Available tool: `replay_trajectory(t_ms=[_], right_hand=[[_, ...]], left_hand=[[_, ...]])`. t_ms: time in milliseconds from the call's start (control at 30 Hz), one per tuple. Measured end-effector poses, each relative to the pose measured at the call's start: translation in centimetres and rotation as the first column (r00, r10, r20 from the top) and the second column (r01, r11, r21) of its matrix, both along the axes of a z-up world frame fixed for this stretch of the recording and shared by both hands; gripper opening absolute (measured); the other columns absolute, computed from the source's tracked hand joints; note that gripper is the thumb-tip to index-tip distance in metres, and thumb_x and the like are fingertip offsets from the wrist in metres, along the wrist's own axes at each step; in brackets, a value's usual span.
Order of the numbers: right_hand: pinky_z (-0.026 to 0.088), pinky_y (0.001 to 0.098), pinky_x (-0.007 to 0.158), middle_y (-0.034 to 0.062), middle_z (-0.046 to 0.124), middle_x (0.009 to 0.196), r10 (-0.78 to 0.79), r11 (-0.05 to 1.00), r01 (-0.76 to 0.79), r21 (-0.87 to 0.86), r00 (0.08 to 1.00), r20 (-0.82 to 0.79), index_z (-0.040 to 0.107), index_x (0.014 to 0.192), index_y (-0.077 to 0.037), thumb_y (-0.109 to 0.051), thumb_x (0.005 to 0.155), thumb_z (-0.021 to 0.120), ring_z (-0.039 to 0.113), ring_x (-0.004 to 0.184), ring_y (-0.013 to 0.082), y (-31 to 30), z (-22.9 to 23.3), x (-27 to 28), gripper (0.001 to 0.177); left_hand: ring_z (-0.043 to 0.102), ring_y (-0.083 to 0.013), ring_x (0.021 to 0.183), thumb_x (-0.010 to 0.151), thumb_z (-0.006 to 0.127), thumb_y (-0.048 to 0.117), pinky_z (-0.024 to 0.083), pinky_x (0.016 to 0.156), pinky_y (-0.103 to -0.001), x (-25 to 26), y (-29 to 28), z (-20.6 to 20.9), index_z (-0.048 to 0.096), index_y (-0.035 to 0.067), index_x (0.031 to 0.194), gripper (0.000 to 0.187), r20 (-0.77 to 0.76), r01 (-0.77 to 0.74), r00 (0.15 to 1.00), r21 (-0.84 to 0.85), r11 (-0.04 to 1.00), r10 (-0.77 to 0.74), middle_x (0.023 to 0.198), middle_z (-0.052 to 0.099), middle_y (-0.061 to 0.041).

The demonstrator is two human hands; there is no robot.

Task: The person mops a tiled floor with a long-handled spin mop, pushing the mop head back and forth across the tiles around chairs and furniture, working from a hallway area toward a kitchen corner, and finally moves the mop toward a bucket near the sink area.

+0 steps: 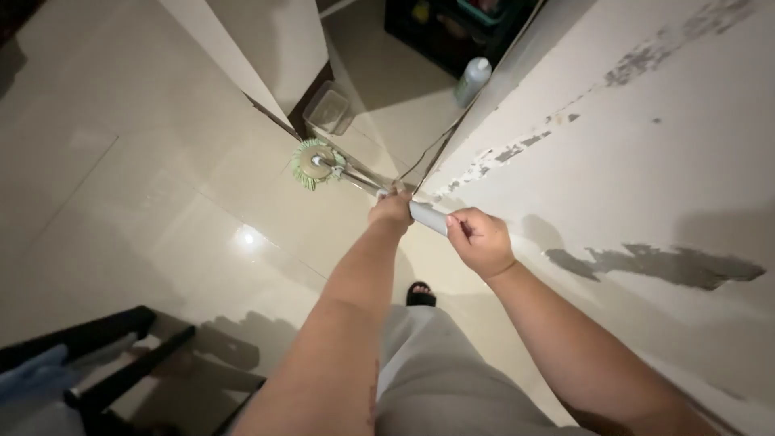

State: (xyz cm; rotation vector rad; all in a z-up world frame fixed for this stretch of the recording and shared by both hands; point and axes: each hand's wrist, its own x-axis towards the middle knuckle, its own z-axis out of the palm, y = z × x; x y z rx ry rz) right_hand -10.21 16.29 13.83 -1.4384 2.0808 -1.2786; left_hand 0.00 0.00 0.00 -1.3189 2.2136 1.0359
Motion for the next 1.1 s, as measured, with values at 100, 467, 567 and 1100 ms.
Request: replay_trajectory(t_ms=[100, 467, 567, 1100], right_hand=[[0.052, 0.0281, 0.055, 0.0087, 0.070, 0.069, -0.013, 0.999, 0.009, 0.053, 0.998, 0.061, 0.072, 0.091, -0.004, -0.012, 0.094, 0.074, 0.064, 0.057, 0.0150, -0.3, -1.2, 0.0, 0.009], [0.051, 0.0260, 0.063, 0.0041, 0.072, 0.079, -0.410, 0.887, 0.412, 0.209, 0.911, -0.052, 0.076, 0.100, -0.008, -0.018, 0.099, 0.071, 0.063, 0.068, 0.0100, 6.4, 10.4, -1.5, 0.012], [0.049, 0.0268, 0.062, 0.0043, 0.070, 0.076, -0.501, 0.809, 0.528, 0.259, 0.849, -0.166, 0.076, 0.102, -0.007, -0.020, 0.101, 0.074, 0.063, 0.066, 0.0105, 6.1, 14.9, -0.5, 0.014], [0.059, 0.0257, 0.066, 0.0055, 0.075, 0.092, -0.249, 0.964, 0.253, -0.079, 0.967, 0.061, 0.072, 0.097, -0.006, -0.010, 0.101, 0.067, 0.074, 0.074, 0.0111, 2.5, 2.2, 0.5, 0.007]], left_hand=[[0.029, -0.0328, 0.151, 0.084, 0.079, 0.023, 0.032, 0.117, -0.056, 0.1, -0.3, -0.6, 0.052, 0.029, 0.140, 0.063, 0.050, 0.022, 0.999, -0.015, 1.000, -0.021, 0.163, 0.033, -0.003], [0.015, -0.0364, 0.155, 0.082, 0.081, 0.034, 0.014, 0.116, -0.074, -5.1, 10.2, 3.8, 0.058, 0.036, 0.131, 0.055, -0.312, 0.333, 0.910, 0.153, 0.930, -0.274, 0.166, 0.025, -0.006], [0.036, -0.0321, 0.145, 0.084, 0.078, 0.038, 0.019, 0.116, -0.073, -5.5, 11.4, 7.6, 0.063, 0.033, 0.123, 0.042, -0.411, 0.446, 0.842, 0.164, 0.880, -0.350, 0.146, 0.051, -0.002], [0.063, -0.0240, 0.124, 0.085, 0.077, 0.024, 0.051, 0.104, -0.043, 2.9, 0.5, 6.5, 0.074, 0.027, 0.116, 0.031, -0.305, 0.308, 0.904, -0.026, 0.951, -0.301, 0.126, 0.071, -0.001]])
